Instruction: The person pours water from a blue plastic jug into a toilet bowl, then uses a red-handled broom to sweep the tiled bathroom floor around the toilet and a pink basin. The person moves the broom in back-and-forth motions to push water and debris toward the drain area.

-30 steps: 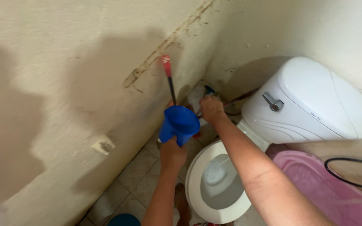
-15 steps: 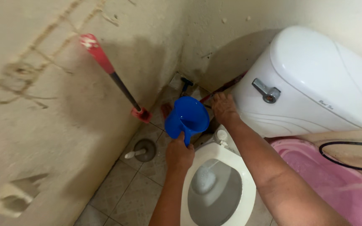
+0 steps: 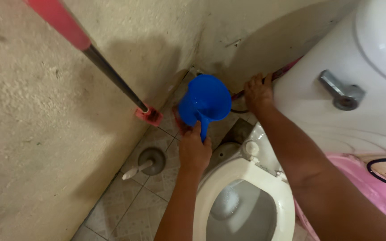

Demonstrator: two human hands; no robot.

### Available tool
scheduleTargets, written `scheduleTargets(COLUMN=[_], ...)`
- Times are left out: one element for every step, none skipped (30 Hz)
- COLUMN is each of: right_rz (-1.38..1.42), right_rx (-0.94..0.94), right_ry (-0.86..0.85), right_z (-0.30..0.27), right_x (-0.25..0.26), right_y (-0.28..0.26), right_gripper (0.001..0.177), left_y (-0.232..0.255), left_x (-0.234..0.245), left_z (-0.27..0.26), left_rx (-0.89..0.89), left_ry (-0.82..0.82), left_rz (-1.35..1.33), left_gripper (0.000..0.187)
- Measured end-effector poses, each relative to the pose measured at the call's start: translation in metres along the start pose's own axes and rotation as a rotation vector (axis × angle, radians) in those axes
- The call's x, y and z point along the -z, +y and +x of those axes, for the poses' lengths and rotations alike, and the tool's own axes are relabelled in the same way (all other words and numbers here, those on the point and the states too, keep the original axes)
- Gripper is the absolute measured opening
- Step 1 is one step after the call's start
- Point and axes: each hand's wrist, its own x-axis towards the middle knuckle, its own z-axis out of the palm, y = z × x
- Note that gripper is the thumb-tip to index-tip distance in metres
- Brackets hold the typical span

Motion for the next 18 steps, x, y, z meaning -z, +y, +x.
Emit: scheduleTargets(right_rz=[0.010,-0.015,-0.036,-0.058,-0.074,-0.090,-0.101,-0.106,-0.115,-0.124,-0.123,-0.121,-0.121,-0.142,-0.172,-0.202,-0.183,-0.164], right_rx=[-0.009,-0.008,-0.009,-0.010,-0.010,-0.009,-0.004,-0.012,-0.017,-0.022,-0.015,-0.008,-0.006,0.039,0.075,0.112,0.131,0.150], right_ry=[0.003,-0.015,-0.030,-0.045,-0.047,-0.049,-0.042,-0.022,-0.009,0.005,-0.021,-0.046,-0.082,-0.021,0.040,0.100,0.112,0.124], right_z=[0.004,0.008,0.013,0.015,0.016,0.016,0.019,0.020,0.019,0.019,0.020,0.021,0.019,0.020,0.023,0.024,0.026,0.025], right_x=[-0.004,-0.006,-0.007,-0.009,-0.011,-0.014,-0.013,-0.012,-0.013,-0.012,-0.010,-0.007,-0.006,-0.002,0.004,0.010,0.022,0.034], right_y=[0.000,0.001,0.000,-0.002,-0.002,-0.003,-0.008,-0.010,-0.009,-0.011,-0.013,-0.010,-0.008,-0.014,-0.014,-0.014,-0.021,-0.028], right_gripper=[0.069,0.070,0.070,0.071,0.069,0.067,0.065,0.063,0.061,0.059,0.054,0.050,0.046,0.048,0.051,0.054,0.047,0.041], left_y=[-0.003,-0.006,-0.009,-0.013,-0.016,-0.018,-0.022,-0.028,-0.034,-0.041,-0.047,-0.053,-0.057,-0.060,-0.060,-0.060,-0.064,-0.065], left_x=[-0.001,-0.002,0.001,0.004,0.005,0.006,0.009,0.012,0.013,0.013,0.013,0.012,0.011,0.009,0.006,0.007,0.015,0.022], left_z=[-0.003,-0.007,-0.010,-0.015,-0.019,-0.024,-0.028,-0.030,-0.034,-0.037,-0.039,-0.042,-0.045,-0.049,-0.053,-0.060,-0.063,-0.067], left_rx=[0.002,0.003,-0.003,-0.010,-0.020,0.009,0.041,0.073,0.070,0.068,0.067,0.068,0.066,0.063,0.096,0.129,0.160,0.134], left_ry=[-0.002,-0.005,-0.001,0.003,0.007,-0.011,-0.021,-0.031,-0.024,-0.017,-0.007,0.019,0.036,0.053,0.030,0.006,-0.002,0.052], left_rz=[-0.026,-0.053,-0.067,-0.082,-0.101,-0.116,-0.125,-0.133,-0.137,-0.140,-0.142,-0.136,-0.133,-0.130,-0.141,-0.153,-0.145,-0.137], left_gripper=[0.056,0.055,0.056,0.057,0.058,0.059,0.059,0.060,0.060,0.060,0.060,0.059,0.058,0.057,0.057,0.057,0.057,0.057])
